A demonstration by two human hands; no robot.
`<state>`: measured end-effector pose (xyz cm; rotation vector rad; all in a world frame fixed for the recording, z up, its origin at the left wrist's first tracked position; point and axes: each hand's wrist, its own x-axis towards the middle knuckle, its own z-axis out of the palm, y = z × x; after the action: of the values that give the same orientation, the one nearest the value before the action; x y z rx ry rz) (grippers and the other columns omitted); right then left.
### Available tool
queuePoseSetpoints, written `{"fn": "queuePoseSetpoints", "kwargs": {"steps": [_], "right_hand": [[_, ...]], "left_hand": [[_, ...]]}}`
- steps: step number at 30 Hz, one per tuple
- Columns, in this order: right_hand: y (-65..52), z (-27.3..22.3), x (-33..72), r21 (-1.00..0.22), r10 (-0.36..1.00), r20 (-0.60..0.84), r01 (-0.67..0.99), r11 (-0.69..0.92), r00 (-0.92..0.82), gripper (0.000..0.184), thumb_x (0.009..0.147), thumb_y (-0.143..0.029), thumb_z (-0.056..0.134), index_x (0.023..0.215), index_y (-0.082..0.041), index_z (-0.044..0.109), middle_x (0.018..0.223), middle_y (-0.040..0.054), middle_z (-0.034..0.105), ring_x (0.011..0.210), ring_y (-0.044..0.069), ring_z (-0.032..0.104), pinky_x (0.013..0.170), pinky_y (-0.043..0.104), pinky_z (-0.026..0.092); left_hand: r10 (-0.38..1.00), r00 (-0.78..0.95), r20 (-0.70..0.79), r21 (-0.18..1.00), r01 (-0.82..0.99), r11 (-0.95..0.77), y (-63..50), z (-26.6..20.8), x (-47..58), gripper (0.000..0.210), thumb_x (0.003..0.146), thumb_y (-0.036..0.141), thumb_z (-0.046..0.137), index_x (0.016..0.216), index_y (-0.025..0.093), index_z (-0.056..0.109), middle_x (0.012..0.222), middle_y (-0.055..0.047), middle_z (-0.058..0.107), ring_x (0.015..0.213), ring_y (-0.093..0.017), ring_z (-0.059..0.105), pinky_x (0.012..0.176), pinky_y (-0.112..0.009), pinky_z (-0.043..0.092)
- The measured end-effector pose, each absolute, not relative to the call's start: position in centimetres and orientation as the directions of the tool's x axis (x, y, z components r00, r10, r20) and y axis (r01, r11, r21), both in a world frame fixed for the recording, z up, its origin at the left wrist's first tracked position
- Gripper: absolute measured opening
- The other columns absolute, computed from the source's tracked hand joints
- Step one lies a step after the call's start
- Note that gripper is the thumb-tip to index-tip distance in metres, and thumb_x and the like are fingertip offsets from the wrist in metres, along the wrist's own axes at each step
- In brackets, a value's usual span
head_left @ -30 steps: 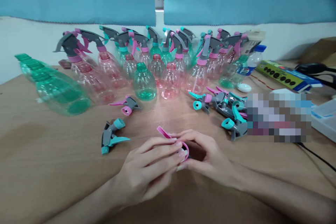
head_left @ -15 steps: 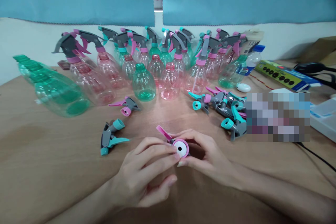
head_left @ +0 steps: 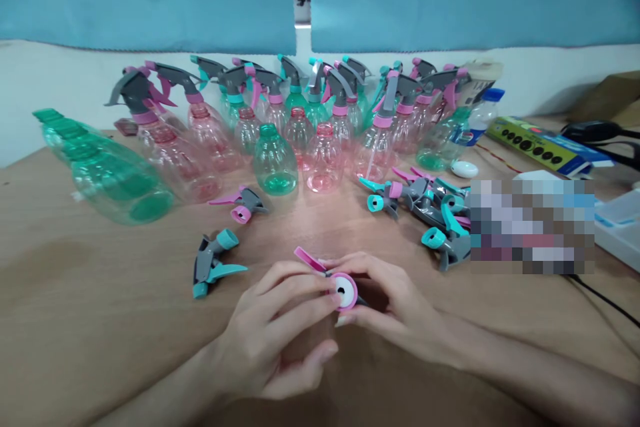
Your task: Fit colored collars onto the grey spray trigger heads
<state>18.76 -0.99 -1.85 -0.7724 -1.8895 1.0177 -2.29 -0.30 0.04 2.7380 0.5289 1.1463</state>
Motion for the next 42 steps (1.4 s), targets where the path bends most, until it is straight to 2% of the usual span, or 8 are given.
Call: {"fn": "queuePoseSetpoints", "kwargs": {"steps": [12, 21, 30, 37, 42], "right_hand": [[-0.9, -1.9, 18.9, -0.855, 0.779, 0.392, 0.12, 0.505, -0.49, 0.034, 0.084, -0.03, 0.065, 0.114, -0.021, 0.052, 0.116, 0.0064, 0.062, 0.107, 0.018, 0.059, 0.091, 0.034, 0.048], [-0.9, -1.7, 18.8, -0.852, 0.787, 0.384, 0.142, 0.504, -0.483, 0.03, 0.084, -0.035, 0.063, 0.109, -0.022, 0.055, 0.11, 0.0063, 0.063, 0.102, 0.019, 0.06, 0.088, 0.036, 0.05], [-0.7, -2.3, 18.8, -0.76, 0.753, 0.463, 0.227, 0.609, -0.468, 0.031, 0.083, -0.038, 0.064, 0.109, -0.022, 0.059, 0.107, 0.0068, 0.059, 0.099, 0.019, 0.058, 0.085, 0.034, 0.051], [-0.8, -2.4, 18.7, -0.75, 0.754, 0.457, 0.25, 0.612, -0.471, 0.031, 0.082, -0.04, 0.064, 0.107, -0.022, 0.06, 0.101, 0.0058, 0.056, 0.093, 0.018, 0.057, 0.081, 0.033, 0.052], [-0.7, -2.5, 18.7, -0.736, 0.742, 0.448, 0.265, 0.623, -0.499, 0.032, 0.083, -0.039, 0.063, 0.11, -0.022, 0.058, 0.105, 0.0067, 0.054, 0.095, 0.018, 0.057, 0.083, 0.035, 0.051]], "left_hand": [[0.359, 0.706, 0.611, 0.211, 0.292, -0.933, -0.5, 0.1, -2.6, 0.043, 0.088, 0.046, 0.043, 0.115, 0.017, 0.06, 0.111, -0.011, 0.065, 0.106, -0.028, 0.053, 0.084, -0.044, 0.047], [0.374, 0.705, 0.602, 0.146, 0.364, -0.92, -0.7, 0.0, -2.4, 0.038, 0.082, 0.044, 0.052, 0.108, 0.018, 0.063, 0.108, -0.008, 0.067, 0.102, -0.027, 0.056, 0.09, -0.046, 0.04], [0.409, 0.678, 0.612, 0.157, 0.402, -0.902, -1.1, 0.3, -1.7, 0.031, 0.08, 0.042, 0.057, 0.1, 0.019, 0.061, 0.097, -0.006, 0.069, 0.095, -0.025, 0.057, 0.095, -0.046, 0.035], [0.46, 0.634, 0.622, 0.295, 0.354, -0.887, -1.4, 0.4, -0.9, 0.028, 0.075, 0.03, 0.061, 0.099, 0.016, 0.058, 0.093, -0.008, 0.067, 0.089, -0.024, 0.055, 0.078, -0.038, 0.046], [0.455, 0.63, 0.629, 0.25, 0.39, -0.886, -1.5, 0.2, -1.0, 0.026, 0.076, 0.032, 0.059, 0.097, 0.016, 0.059, 0.091, -0.007, 0.067, 0.086, -0.023, 0.055, 0.074, -0.036, 0.045]]}}
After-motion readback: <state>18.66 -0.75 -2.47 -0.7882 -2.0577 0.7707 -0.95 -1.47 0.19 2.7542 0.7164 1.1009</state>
